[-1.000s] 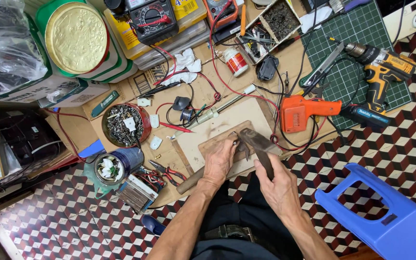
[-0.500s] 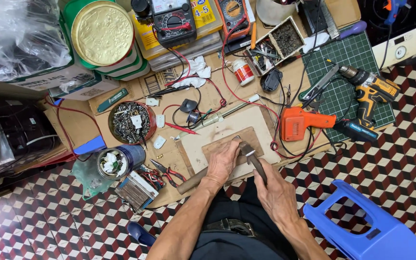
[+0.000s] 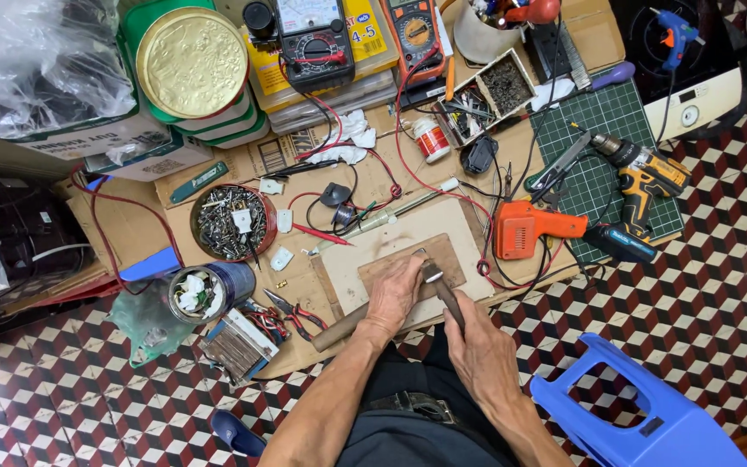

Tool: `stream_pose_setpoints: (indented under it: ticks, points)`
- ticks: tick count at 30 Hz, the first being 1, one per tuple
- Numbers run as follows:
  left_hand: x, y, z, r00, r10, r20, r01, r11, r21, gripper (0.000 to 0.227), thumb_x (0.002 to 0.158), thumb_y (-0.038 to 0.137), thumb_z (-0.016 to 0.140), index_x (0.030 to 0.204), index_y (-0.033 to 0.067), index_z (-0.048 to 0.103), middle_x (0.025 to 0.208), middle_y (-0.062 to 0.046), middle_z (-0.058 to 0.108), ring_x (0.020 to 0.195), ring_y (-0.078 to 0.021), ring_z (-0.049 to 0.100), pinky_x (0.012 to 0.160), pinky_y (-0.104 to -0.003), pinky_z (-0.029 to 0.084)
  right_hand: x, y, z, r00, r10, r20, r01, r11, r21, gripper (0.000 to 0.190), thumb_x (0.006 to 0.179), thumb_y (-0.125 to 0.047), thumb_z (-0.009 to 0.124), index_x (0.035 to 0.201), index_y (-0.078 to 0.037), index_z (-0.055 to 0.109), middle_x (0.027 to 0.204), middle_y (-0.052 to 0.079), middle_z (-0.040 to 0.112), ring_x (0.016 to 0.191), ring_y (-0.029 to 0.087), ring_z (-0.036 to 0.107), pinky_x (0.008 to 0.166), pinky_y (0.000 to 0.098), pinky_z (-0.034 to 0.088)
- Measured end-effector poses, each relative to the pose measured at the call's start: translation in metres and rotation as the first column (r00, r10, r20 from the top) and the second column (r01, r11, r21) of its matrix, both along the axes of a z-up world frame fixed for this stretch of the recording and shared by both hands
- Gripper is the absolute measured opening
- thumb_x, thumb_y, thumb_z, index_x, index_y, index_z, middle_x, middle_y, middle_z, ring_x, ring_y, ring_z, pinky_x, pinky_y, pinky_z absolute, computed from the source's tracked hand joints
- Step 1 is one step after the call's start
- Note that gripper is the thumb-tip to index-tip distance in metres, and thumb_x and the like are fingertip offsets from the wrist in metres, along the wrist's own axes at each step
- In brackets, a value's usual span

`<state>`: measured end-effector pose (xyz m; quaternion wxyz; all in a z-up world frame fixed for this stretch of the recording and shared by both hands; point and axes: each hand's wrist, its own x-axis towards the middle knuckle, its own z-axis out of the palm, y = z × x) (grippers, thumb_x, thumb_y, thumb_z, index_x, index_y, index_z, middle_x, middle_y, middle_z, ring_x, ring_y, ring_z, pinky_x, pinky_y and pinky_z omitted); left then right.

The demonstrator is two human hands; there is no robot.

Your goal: Hammering a small metal bracket on a wooden block at a workbench.

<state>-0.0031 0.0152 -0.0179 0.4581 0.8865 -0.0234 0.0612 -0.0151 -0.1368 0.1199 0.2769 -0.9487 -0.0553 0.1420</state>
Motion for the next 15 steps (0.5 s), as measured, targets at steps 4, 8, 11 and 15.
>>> stream_pose_setpoints:
  ticks: [4,8,11,15]
  points:
    - [0.001,-0.002,0.003,1.000,0.005,0.003,-0.005,1.000,-0.023,0.021,0.096,0.008,0.063,0.117,0.0069,0.059,0.104,-0.015,0.070,0.102,-0.0353,0.066,0.084,-0.044,0.054,0.003,0.001,0.012,0.999,-0.020,0.048,0.017,0.999,0.050,0.034,0.094,-0.018,0.064,0.126,-0.007,0.061,0.097,0.020,0.072,0.072,0.038,0.072,0.059,0.0454,0.057]
    - [-0.002,-0.002,-0.005,0.999,0.009,-0.032,-0.008,0.999,0.035,0.015,0.098,0.013,0.066,0.110,0.0065,0.059,0.102,-0.015,0.069,0.102,-0.0356,0.066,0.084,-0.045,0.053,0.004,0.005,0.042,0.966,-0.102,0.239,0.049,0.975,0.218,0.034,0.095,-0.014,0.066,0.126,-0.002,0.060,0.094,0.020,0.072,0.073,0.035,0.073,0.060,0.0415,0.056]
    - [-0.002,-0.002,-0.005,1.000,0.005,0.006,-0.005,1.000,0.030,0.014,0.098,0.013,0.066,0.109,0.0064,0.059,0.103,-0.015,0.070,0.102,-0.0356,0.066,0.085,-0.045,0.053,-0.005,-0.007,0.015,0.926,-0.148,0.346,0.043,0.955,0.293,0.029,0.097,-0.014,0.067,0.122,-0.002,0.060,0.090,0.018,0.072,0.066,0.031,0.073,0.058,0.0396,0.055]
    - [-0.001,-0.002,0.001,1.000,0.004,0.020,-0.004,1.000,0.007,0.015,0.097,0.011,0.064,0.111,0.0060,0.059,0.103,-0.015,0.070,0.102,-0.0355,0.066,0.084,-0.045,0.054,0.000,-0.008,-0.010,0.976,-0.052,0.209,0.022,0.989,0.147,0.026,0.096,-0.017,0.069,0.118,-0.006,0.061,0.091,0.019,0.073,0.065,0.036,0.072,0.055,0.0432,0.054]
